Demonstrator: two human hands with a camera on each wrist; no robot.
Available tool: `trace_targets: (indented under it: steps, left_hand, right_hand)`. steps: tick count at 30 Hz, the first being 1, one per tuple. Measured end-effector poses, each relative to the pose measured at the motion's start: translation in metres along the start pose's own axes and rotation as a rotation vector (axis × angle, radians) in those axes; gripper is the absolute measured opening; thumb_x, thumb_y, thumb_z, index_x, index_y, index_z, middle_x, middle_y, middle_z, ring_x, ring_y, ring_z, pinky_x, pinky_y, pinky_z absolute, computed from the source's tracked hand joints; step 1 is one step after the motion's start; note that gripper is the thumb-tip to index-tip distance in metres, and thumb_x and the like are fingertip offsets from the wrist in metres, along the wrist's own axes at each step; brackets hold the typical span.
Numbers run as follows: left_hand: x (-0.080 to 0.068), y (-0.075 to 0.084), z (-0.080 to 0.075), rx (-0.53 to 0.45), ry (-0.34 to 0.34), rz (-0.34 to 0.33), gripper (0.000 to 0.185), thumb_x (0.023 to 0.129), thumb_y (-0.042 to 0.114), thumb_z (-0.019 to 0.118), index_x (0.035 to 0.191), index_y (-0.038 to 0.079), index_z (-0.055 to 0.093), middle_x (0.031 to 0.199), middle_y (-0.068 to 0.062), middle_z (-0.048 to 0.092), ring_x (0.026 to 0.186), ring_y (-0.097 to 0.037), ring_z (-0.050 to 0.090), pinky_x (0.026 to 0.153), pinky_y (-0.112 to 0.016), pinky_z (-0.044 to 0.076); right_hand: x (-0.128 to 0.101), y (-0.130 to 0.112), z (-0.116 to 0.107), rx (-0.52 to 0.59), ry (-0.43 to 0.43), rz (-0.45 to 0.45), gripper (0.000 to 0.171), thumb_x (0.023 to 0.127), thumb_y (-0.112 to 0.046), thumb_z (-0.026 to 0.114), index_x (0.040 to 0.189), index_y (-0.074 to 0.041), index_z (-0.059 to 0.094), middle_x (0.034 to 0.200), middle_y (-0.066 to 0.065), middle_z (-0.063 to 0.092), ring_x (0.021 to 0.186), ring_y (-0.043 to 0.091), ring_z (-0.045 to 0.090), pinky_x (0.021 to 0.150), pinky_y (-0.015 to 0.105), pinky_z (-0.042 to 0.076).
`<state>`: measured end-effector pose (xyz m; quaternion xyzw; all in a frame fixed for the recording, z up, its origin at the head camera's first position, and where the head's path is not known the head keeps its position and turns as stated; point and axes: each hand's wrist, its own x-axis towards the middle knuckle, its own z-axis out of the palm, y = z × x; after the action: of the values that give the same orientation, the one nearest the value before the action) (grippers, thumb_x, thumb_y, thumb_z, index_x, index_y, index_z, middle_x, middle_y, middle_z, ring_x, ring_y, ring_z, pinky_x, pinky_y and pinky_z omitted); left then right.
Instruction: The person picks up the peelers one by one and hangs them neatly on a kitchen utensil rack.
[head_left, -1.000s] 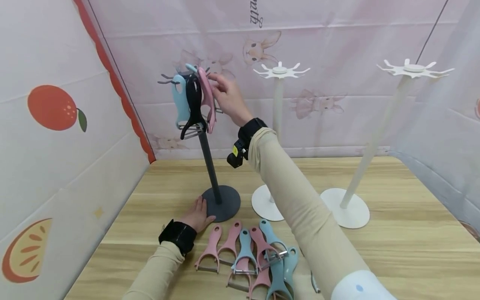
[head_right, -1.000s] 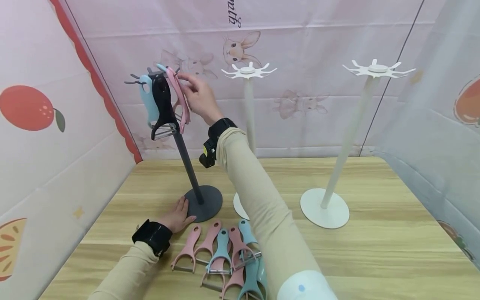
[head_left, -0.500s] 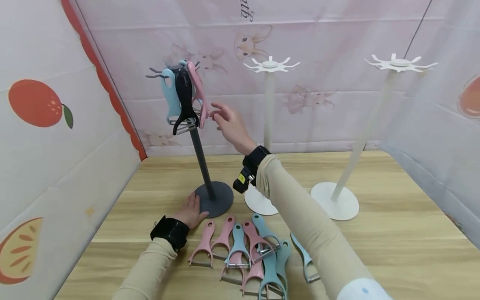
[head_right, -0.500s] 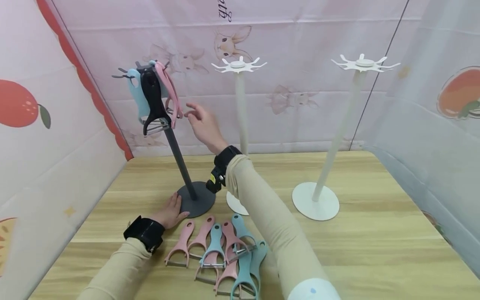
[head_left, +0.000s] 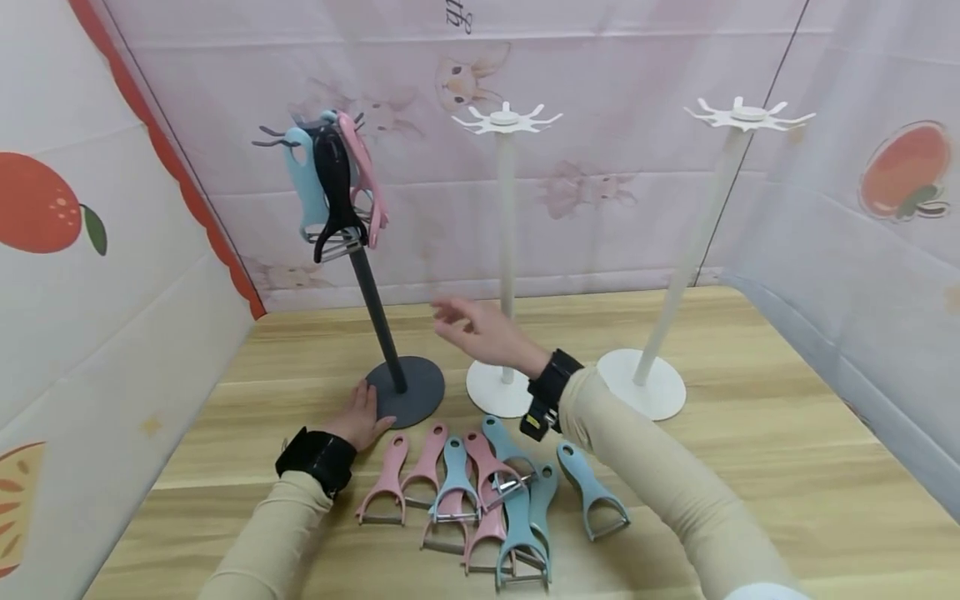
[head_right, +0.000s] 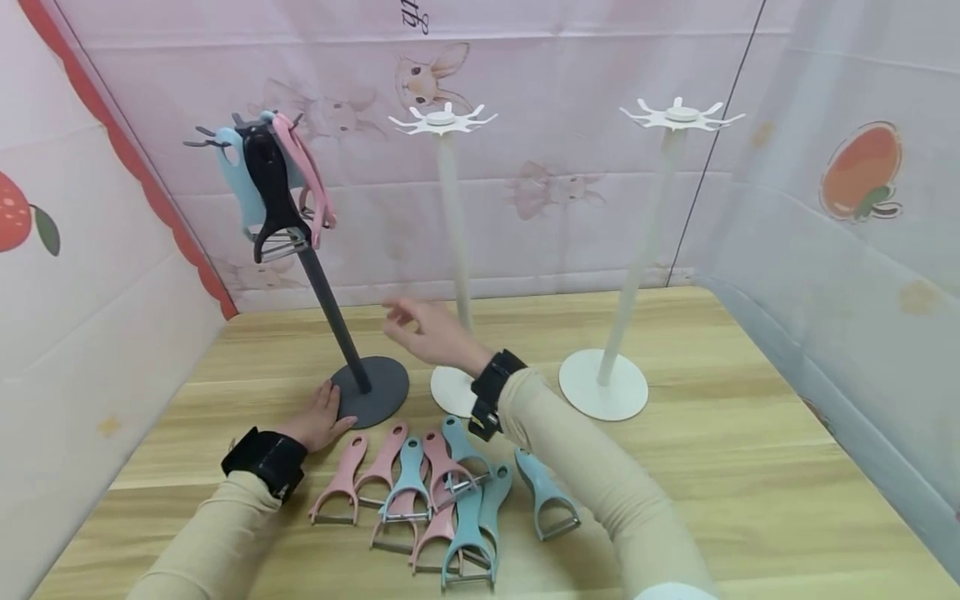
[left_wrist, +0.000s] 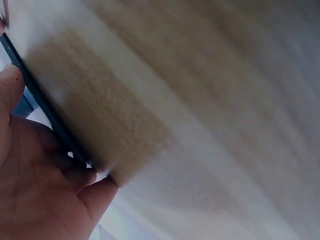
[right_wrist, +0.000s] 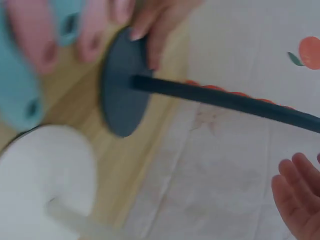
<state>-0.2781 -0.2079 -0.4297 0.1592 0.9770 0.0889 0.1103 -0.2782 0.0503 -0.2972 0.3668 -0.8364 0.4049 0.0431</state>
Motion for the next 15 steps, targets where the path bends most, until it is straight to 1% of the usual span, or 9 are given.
trace_targets:
  steps: [3, 6, 8, 10, 11, 13, 15]
  left_hand:
    - [-0.001, 0.0, -0.001, -0.013, 0.002, -0.008, 0.067, 0.096, 0.025, 0.044, 0.131, -0.024, 0.016, 0.138, -0.042, 0.007, 0.129, -0.049, 0.01, 0.104, -0.051, 0.019]
    - [-0.003, 0.001, -0.002, -0.034, 0.0, -0.013, 0.066, 0.096, 0.024, 0.044, 0.131, -0.025, 0.016, 0.138, -0.042, 0.006, 0.129, -0.05, 0.011, 0.103, -0.052, 0.02]
    - [-0.004, 0.002, -0.002, -0.041, -0.003, -0.014, 0.066, 0.096, 0.024, 0.043, 0.131, -0.025, 0.016, 0.138, -0.042, 0.006, 0.129, -0.051, 0.011, 0.103, -0.053, 0.02]
    - [-0.005, 0.004, -0.003, -0.04, -0.004, -0.012, 0.066, 0.096, 0.024, 0.043, 0.131, -0.024, 0.016, 0.138, -0.042, 0.006, 0.128, -0.051, 0.011, 0.103, -0.053, 0.02]
    - [-0.004, 0.004, -0.003, -0.036, -0.004, -0.01, 0.066, 0.096, 0.024, 0.043, 0.131, -0.024, 0.016, 0.138, -0.042, 0.006, 0.128, -0.051, 0.011, 0.103, -0.053, 0.02]
    - [-0.004, 0.005, -0.003, -0.035, -0.001, -0.007, 0.065, 0.096, 0.024, 0.043, 0.131, -0.025, 0.016, 0.138, -0.042, 0.006, 0.128, -0.051, 0.011, 0.102, -0.053, 0.021]
    - [-0.004, 0.005, -0.003, -0.033, -0.001, -0.009, 0.065, 0.097, 0.024, 0.043, 0.132, -0.024, 0.016, 0.138, -0.042, 0.006, 0.129, -0.051, 0.011, 0.103, -0.053, 0.02]
  right_hand:
    - [-0.02, 0.014, 0.002, -0.111, -0.098, -0.022, 0.041, 0.095, -0.018, 0.048, 0.131, 0.0, 0.044, 0.119, 0.015, 0.056, 0.105, 0.023, 0.055, 0.08, 0.031, 0.048]
    - [-0.038, 0.029, 0.002, -0.213, -0.168, -0.026, 0.039, 0.094, -0.018, 0.049, 0.128, 0.002, 0.048, 0.118, 0.015, 0.057, 0.105, 0.026, 0.056, 0.079, 0.032, 0.048]
    - [-0.05, 0.037, 0.001, -0.272, -0.21, 0.008, 0.039, 0.093, -0.019, 0.051, 0.125, 0.003, 0.05, 0.118, 0.016, 0.058, 0.106, 0.027, 0.056, 0.082, 0.034, 0.047]
    - [-0.06, 0.046, 0.001, -0.315, -0.252, 0.071, 0.041, 0.093, -0.021, 0.051, 0.124, 0.006, 0.05, 0.118, 0.02, 0.057, 0.107, 0.03, 0.055, 0.086, 0.038, 0.046]
    - [-0.064, 0.05, 0.001, -0.337, -0.275, 0.118, 0.044, 0.093, -0.023, 0.052, 0.125, 0.008, 0.048, 0.12, 0.022, 0.055, 0.11, 0.032, 0.053, 0.089, 0.039, 0.044]
    - [-0.071, 0.059, 0.002, -0.392, -0.336, 0.239, 0.057, 0.093, -0.029, 0.052, 0.13, 0.013, 0.039, 0.13, 0.027, 0.044, 0.122, 0.035, 0.042, 0.099, 0.041, 0.035]
    - [-0.075, 0.071, 0.006, -0.466, -0.409, 0.335, 0.072, 0.092, -0.038, 0.05, 0.135, 0.015, 0.026, 0.139, 0.032, 0.027, 0.131, 0.038, 0.025, 0.105, 0.042, 0.024]
